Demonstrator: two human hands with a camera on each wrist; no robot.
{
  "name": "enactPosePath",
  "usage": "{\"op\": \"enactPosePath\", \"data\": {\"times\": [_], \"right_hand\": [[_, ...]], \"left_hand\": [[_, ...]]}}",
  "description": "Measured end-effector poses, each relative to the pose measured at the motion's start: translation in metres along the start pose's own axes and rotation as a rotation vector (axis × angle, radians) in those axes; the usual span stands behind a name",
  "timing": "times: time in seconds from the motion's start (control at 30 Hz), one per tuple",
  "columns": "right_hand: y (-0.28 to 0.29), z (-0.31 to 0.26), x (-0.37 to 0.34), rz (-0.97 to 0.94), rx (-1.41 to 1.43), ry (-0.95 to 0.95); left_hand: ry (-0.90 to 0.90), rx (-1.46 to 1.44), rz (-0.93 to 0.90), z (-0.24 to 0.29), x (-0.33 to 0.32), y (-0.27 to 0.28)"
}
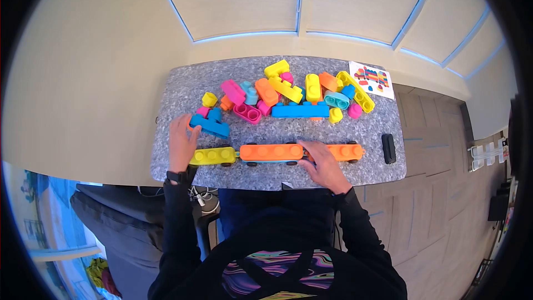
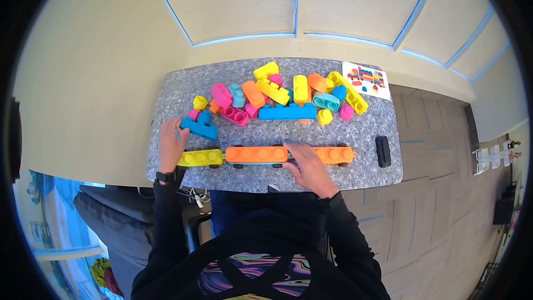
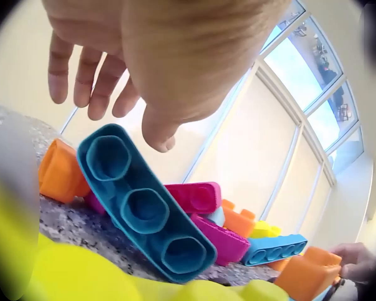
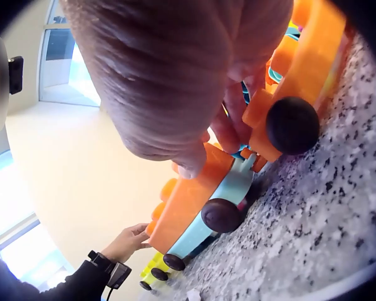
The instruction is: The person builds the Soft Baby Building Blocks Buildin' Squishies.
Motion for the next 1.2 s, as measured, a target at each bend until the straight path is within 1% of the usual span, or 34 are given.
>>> {"op": "enactPosePath", "data": {"times": [0.07,0.1,0.13,0.27,0.37,0.47,0.53,0.57,0.63,0.67,0.73,0.77,0.83,0.87,0.93,0.97,1.03,1.07,1.1,1.13,1.17,1.2], "right_hand": [[0.0,0.004,-0.002,-0.001,-0.014,-0.007],[-0.002,0.005,-0.003,0.001,-0.046,0.014],[-0.002,0.005,-0.003,0.003,-0.078,0.034],[-0.003,0.005,-0.004,0.006,-0.082,0.016],[-0.004,0.006,-0.004,0.003,-0.074,0.024],[-0.004,0.007,-0.001,-0.009,-0.073,0.026],[-0.003,0.006,-0.001,-0.009,-0.07,0.03],[-0.003,0.005,0.0,-0.01,-0.069,0.03],[-0.001,0.002,0.002,-0.006,-0.041,0.012],[0.0,0.0,0.003,-0.007,-0.041,0.011],[0.005,-0.008,0.007,0.059,-0.066,0.072],[0.005,-0.008,0.007,0.061,-0.072,0.065],[0.007,-0.01,0.007,0.106,-0.083,0.085],[0.007,-0.012,0.007,0.107,-0.088,0.081],[0.013,-0.017,0.007,0.159,-0.024,0.047],[0.014,-0.018,0.007,0.157,-0.026,0.046],[0.02,-0.016,0.007,0.205,0.086,-0.064],[0.024,-0.02,0.01,0.204,0.085,-0.064],[0.032,-0.021,0.013,0.23,0.189,-0.121],[0.037,-0.02,0.014,0.257,0.291,-0.178],[0.041,-0.017,0.013,0.258,0.285,-0.179],[0.047,-0.012,0.011,0.302,0.309,-0.189]], "left_hand": [[0.032,0.003,0.001,-0.022,0.001,-0.009],[0.045,-0.007,-0.058,-0.031,0.001,-0.014],[0.058,-0.018,-0.117,-0.032,0.003,-0.017],[0.097,-0.034,-0.178,-0.032,0.002,-0.026],[0.111,-0.048,-0.147,-0.031,0.001,-0.028],[0.143,-0.127,-0.101,-0.025,0.0,-0.021],[0.203,-0.288,-0.125,-0.017,0.001,-0.015],[0.204,-0.288,-0.126,-0.009,0.003,-0.01],[0.161,-0.408,-0.094,0.007,0.005,0.002],[0.162,-0.408,-0.095,0.009,0.004,0.007],[0.123,-0.377,-0.012,0.017,0.006,0.017],[0.12,-0.385,-0.016,0.023,0.007,0.019],[0.11,-0.472,0.086,0.039,0.009,0.028],[0.109,-0.478,0.083,0.053,0.01,0.032],[0.096,-0.659,0.076,0.089,0.01,0.035],[0.097,-0.662,0.076,0.105,0.011,0.032],[-0.018,-0.773,-0.003,0.146,0.01,0.021],[-0.063,-0.819,-0.02,0.165,0.01,0.013],[-0.109,-0.864,-0.038,0.184,0.01,0.005],[-0.109,-0.868,-0.037,0.199,0.008,-0.003],[-0.127,-0.904,-0.069,0.215,0.005,-0.012],[-0.147,-0.941,-0.101,0.229,0.002,-0.022]]}}
Point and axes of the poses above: each hand's wrist, its own x-axis towards the middle knuckle, its own y-axis out of the back of the hand, z = x × y, the point moved 4 cm from there along x, towards the middle knuckle, and after that the axes turned 3 degrees about z, right-handed, at the moved point
